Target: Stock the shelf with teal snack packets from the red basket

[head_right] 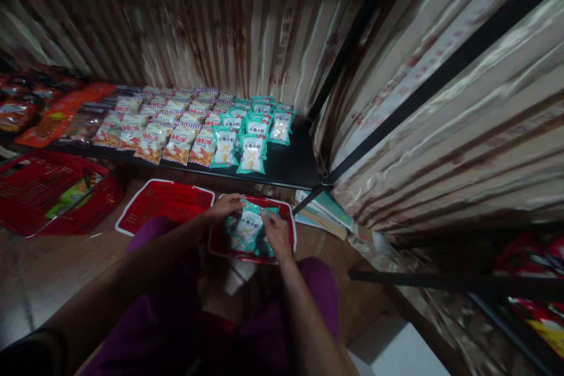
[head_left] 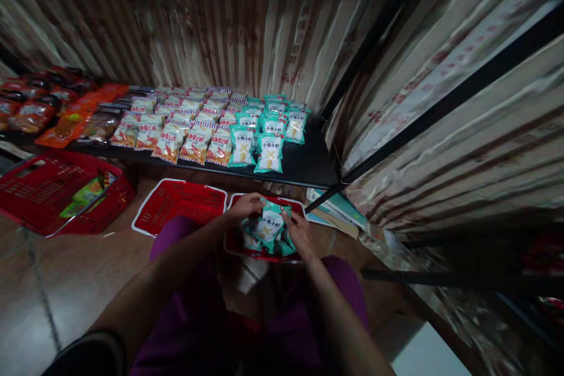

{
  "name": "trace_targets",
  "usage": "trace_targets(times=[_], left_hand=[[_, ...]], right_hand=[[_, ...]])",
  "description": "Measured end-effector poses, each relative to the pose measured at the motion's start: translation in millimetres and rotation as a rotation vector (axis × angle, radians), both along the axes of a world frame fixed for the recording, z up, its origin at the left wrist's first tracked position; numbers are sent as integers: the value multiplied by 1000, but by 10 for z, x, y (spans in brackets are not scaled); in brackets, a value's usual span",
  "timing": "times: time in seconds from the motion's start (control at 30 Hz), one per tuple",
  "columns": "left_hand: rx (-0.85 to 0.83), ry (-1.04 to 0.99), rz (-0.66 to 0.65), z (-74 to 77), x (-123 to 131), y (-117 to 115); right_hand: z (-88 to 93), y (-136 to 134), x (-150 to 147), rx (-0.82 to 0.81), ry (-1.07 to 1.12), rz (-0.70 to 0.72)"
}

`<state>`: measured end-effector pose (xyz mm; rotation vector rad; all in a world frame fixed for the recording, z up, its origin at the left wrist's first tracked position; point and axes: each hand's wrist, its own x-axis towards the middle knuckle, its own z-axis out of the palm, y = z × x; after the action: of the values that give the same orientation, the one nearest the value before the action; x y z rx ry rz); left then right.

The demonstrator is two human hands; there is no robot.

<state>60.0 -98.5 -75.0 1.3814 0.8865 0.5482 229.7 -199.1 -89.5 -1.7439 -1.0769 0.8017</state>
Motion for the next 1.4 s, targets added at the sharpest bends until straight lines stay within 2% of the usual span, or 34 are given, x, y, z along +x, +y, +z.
trace_targets(times=[0.23,0.4,0.5,0.63,0.77,0.87,0.93,1.0,1.1,1.2,1.4], left_hand=[[-224,-249,91,519,-95,-265],[-303,-359,30,754,-126,-519],[-284,-405,7,780,-119,-657],[-164,-370,36,779,-131,-754],[31,-187,88,845,-186,-766],[197,-35,73,921,-217,-765],[275,21,49,959,-223,-769],[314,40,44,972,-225,-777],[287,13,19,936,-236,-790],[226,-49,-32,857,-263,-797],[73,-149,-14,764,-283,-808]], right_hand=[[568,-75,-7,52,69,28],[793,-129,-46,124,1,21],[841,-165,-82,149,31,-1],[916,-200,-80,143,60,29],[1109,-163,-28,161,9,112],[1259,-85,-40,172,-62,245],[1315,-26,-82,194,-119,319],[1327,24,-131,218,-141,324],[1300,69,-174,226,-169,258],[1274,88,-177,207,-287,207],[1276,119,-200,177,-360,220]])
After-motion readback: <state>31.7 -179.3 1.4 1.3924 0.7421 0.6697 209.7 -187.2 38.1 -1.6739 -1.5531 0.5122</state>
